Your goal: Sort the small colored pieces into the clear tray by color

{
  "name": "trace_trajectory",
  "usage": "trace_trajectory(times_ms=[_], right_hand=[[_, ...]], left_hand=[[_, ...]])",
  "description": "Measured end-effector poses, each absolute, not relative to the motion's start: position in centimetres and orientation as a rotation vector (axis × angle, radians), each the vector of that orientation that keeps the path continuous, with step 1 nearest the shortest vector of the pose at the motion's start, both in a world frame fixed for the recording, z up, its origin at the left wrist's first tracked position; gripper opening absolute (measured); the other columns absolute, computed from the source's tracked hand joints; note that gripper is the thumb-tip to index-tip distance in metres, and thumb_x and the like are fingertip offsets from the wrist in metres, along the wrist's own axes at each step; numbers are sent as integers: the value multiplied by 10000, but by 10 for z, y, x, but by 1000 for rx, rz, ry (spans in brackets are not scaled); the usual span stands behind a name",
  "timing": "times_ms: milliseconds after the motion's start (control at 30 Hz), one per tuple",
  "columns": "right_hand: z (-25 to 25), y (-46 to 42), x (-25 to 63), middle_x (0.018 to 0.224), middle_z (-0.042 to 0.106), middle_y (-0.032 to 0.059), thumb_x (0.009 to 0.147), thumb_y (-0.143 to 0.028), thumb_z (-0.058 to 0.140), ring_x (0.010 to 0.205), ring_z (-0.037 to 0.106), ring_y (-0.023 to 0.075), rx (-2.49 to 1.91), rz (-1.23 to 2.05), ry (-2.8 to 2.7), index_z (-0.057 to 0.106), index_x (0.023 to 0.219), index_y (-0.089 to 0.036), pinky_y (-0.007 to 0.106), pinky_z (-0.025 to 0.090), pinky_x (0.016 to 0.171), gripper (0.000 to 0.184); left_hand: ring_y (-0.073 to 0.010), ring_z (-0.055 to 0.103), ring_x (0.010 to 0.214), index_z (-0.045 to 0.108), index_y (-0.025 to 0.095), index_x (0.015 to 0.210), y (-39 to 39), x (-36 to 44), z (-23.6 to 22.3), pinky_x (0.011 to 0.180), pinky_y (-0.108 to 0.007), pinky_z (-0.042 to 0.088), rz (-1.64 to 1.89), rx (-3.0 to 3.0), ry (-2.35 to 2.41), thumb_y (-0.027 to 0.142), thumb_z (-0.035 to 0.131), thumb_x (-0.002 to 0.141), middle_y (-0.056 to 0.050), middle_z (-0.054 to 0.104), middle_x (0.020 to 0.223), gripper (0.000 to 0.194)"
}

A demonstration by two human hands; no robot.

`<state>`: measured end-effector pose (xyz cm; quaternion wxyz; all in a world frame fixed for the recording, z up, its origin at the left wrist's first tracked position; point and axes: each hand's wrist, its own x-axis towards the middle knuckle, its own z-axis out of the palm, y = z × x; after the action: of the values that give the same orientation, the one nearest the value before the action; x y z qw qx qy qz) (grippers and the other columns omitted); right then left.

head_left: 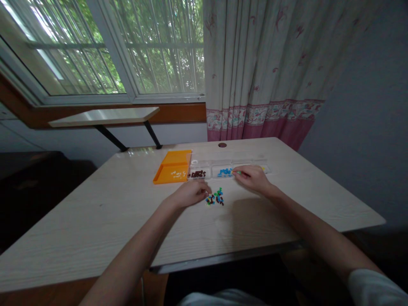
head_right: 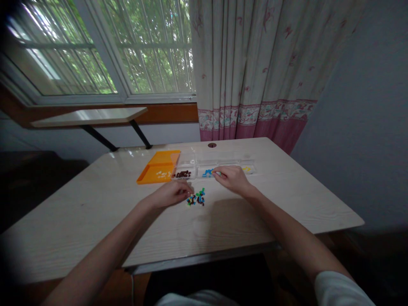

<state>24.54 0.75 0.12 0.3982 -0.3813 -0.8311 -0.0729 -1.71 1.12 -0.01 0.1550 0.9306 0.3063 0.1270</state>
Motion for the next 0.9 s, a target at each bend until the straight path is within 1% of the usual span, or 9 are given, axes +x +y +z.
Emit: trace_trajectory(times_ms=[100,267,367,500,633,733,900], right_hand=[[10,15,263,664,642,21,825,-334,477,550,533,93,-1071,-115,-2207,666,844,-175,188,367,574,247],[23,34,311,570,589,9,798,-354,483,514,502,104,-1414,-33,-2261,661,850,-179,194,323,522,255],[20,44,338,600,609,17,764,-322,501,525,512,110,-1638,19,-2267,664,831,-180,197,313,511,226],[13,50,358,655,647,35,718,-256,520,559,539,126,-1837,58,-2263,676,781,-175,209,330,531,187],[11,51,362,691,664,46,714,-236,524,572,549,131,-1893,121,-2250,686,775,-172,213,342,542,185],[13,51,353,672,654,45,718,-217,515,561,537,124,-1870,118,-2247,684,784,-164,208,334,539,188],[9,36,302,602,605,19,777,-256,475,515,487,98,-1586,156,-2325,670,839,-161,192,295,509,226]], left_hand=[[-128,561,742,660,177,868,11,-17,1,676,-201,414,365,2673,897,183,477,776,-48,635,823,206],[-128,569,724,655,169,850,10,-16,1,678,-202,410,334,2683,899,171,470,772,-39,654,792,201],[-129,573,722,652,166,835,10,-15,0,675,-202,407,319,2681,902,166,462,774,-39,659,793,199],[-128,570,713,654,169,823,10,-16,-1,661,-201,403,313,2669,918,180,462,781,-42,657,790,197],[-124,560,694,659,174,855,9,-15,1,641,-202,400,409,2603,965,218,472,794,-40,651,781,202],[-116,547,680,665,167,857,8,-11,1,620,-196,393,539,2504,995,247,484,802,-41,648,779,205],[-82,465,567,668,156,845,3,-3,-2,503,-171,329,737,2346,1012,306,518,796,-25,597,691,217]])
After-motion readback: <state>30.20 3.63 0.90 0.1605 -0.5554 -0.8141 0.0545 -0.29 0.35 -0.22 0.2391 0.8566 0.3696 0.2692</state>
